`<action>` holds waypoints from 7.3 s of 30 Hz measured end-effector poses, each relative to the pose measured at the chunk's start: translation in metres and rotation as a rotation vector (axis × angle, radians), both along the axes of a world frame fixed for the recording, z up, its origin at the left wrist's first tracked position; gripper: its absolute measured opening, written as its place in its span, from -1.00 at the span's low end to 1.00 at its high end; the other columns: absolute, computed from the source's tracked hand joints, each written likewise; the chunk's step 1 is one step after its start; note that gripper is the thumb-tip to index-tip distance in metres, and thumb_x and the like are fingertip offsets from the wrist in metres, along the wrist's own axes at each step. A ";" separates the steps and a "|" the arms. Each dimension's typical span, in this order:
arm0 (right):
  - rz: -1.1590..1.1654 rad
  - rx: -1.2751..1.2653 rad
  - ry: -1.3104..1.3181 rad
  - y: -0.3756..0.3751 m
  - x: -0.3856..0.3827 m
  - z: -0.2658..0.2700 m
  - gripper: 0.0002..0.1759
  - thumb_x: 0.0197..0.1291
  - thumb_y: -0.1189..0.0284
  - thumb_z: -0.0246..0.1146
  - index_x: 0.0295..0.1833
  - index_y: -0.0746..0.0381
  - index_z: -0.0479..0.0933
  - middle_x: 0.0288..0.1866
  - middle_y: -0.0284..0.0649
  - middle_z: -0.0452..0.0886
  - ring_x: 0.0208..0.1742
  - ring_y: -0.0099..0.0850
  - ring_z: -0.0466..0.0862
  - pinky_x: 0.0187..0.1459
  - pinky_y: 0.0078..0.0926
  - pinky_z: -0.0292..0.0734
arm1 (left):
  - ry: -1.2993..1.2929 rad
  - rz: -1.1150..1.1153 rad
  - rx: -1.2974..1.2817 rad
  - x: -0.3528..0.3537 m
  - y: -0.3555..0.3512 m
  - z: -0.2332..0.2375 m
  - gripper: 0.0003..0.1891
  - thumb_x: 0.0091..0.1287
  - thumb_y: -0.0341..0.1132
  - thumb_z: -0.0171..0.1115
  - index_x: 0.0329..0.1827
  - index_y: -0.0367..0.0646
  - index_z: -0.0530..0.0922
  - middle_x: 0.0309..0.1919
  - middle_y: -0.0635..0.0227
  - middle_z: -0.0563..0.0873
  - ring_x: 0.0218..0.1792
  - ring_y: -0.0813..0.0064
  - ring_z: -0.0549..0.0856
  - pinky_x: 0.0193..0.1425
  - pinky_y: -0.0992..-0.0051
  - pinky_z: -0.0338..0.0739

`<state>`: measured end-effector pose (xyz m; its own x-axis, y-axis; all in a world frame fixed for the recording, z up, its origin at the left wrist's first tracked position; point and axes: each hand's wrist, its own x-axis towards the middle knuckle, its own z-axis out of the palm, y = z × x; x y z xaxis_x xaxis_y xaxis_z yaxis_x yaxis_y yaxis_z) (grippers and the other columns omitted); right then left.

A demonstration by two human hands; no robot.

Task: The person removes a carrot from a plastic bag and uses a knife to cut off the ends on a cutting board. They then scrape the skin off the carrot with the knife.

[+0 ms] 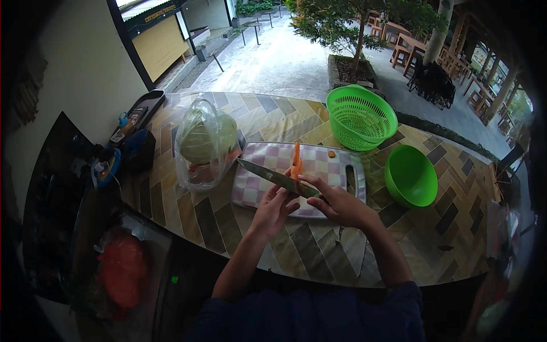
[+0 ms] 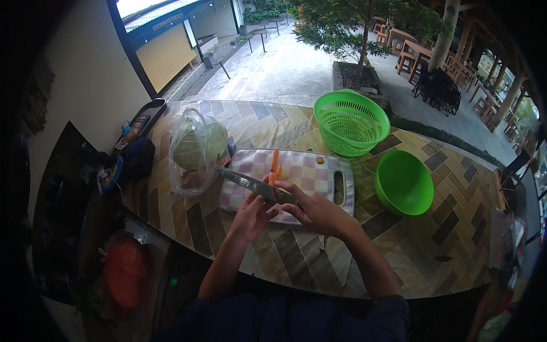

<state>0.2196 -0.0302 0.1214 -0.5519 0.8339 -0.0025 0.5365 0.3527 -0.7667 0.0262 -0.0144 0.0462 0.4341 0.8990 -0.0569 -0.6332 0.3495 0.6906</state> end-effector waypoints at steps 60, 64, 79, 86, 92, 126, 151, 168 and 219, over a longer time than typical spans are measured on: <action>-0.045 0.098 -0.037 -0.002 -0.001 -0.011 -0.45 0.36 0.19 0.04 0.38 -0.04 0.03 -0.36 0.13 0.59 -0.26 0.12 0.62 -0.25 -0.09 0.45 | 0.141 0.020 0.068 0.003 -0.007 0.009 -0.52 0.47 -0.26 -0.02 0.44 0.05 0.19 0.03 0.53 0.55 -0.04 0.68 0.57 -0.13 0.61 0.54; -0.040 0.103 0.012 -0.001 0.000 -0.017 -0.44 0.36 0.19 0.03 0.39 -0.04 0.01 -0.35 0.13 0.59 -0.24 0.14 0.61 -0.25 -0.06 0.44 | 0.127 0.015 0.065 0.003 -0.007 0.009 -0.52 0.47 -0.27 -0.03 0.44 0.04 0.19 0.04 0.51 0.55 -0.02 0.67 0.57 -0.11 0.59 0.55; -0.053 0.080 -0.042 -0.004 0.001 -0.007 -0.45 0.35 0.20 0.05 0.36 -0.03 0.02 -0.45 0.09 0.58 -0.34 0.12 0.61 -0.32 -0.08 0.43 | 0.099 -0.043 0.073 -0.001 -0.008 0.007 -0.58 0.47 -0.28 -0.04 0.38 -0.03 0.26 0.02 0.46 0.55 0.00 0.64 0.57 -0.11 0.52 0.59; -0.086 0.192 -0.047 -0.004 -0.002 -0.018 -0.42 0.34 0.22 0.08 0.37 -0.02 0.01 -0.54 -0.01 0.57 -0.42 0.07 0.62 -0.38 -0.10 0.44 | 0.073 -0.037 0.057 -0.001 -0.010 0.002 -0.67 0.47 -0.30 -0.07 0.27 -0.05 0.35 0.02 0.43 0.57 0.01 0.60 0.58 -0.14 0.50 0.57; -0.088 0.139 -0.048 -0.008 -0.006 -0.005 -0.39 0.33 0.24 0.09 0.39 -0.03 -0.02 -0.49 0.04 0.58 -0.41 0.09 0.61 -0.38 -0.08 0.43 | 0.066 -0.030 0.044 -0.003 -0.011 0.000 -0.68 0.47 -0.29 -0.05 0.25 -0.05 0.37 0.02 0.46 0.57 0.01 0.64 0.57 -0.14 0.51 0.59; -0.032 0.137 0.092 -0.003 -0.001 -0.009 -0.41 0.34 0.29 0.06 0.41 -0.01 0.02 -0.06 0.11 0.57 -0.07 0.11 0.59 -0.08 -0.10 0.43 | 0.041 -0.095 0.093 -0.004 -0.008 0.004 -0.56 0.49 -0.27 -0.10 0.42 0.01 0.18 0.14 0.44 0.49 0.07 0.65 0.54 -0.13 0.56 0.58; -0.257 0.056 0.283 0.003 -0.002 -0.012 -0.54 0.38 0.21 0.03 0.30 0.08 0.15 -0.52 -0.21 0.50 -0.50 -0.36 0.53 -0.36 -0.38 0.40 | -0.041 -0.113 0.048 -0.004 -0.007 0.013 -0.50 0.49 -0.31 -0.12 0.48 0.03 0.06 0.26 0.29 0.41 0.07 0.49 0.58 -0.03 0.46 0.58; -0.094 -0.018 0.151 -0.009 -0.002 -0.008 -0.38 0.36 0.15 0.05 0.43 0.00 0.00 -0.51 -0.07 0.54 -0.40 -0.15 0.60 -0.25 -0.27 0.41 | -0.168 -0.005 -0.057 -0.007 0.006 -0.003 -0.49 0.43 -0.40 0.00 0.42 -0.08 0.15 0.20 0.24 0.47 0.11 0.40 0.58 0.17 0.42 0.54; -0.057 0.011 -0.061 -0.012 -0.009 -0.007 -0.44 0.33 0.21 0.10 0.37 -0.07 0.07 -0.49 -0.06 0.57 -0.44 -0.06 0.62 -0.33 -0.21 0.43 | -0.020 0.196 0.030 0.001 0.003 0.005 -0.45 0.33 -0.49 0.14 0.38 -0.12 0.24 0.07 0.30 0.58 -0.04 0.51 0.66 -0.03 0.52 0.66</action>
<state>0.2103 -0.0419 0.1145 -0.5026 0.8642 -0.0254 0.6014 0.3284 -0.7283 0.0275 -0.0114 0.0511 0.2513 0.9677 -0.0214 -0.7010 0.1972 0.6853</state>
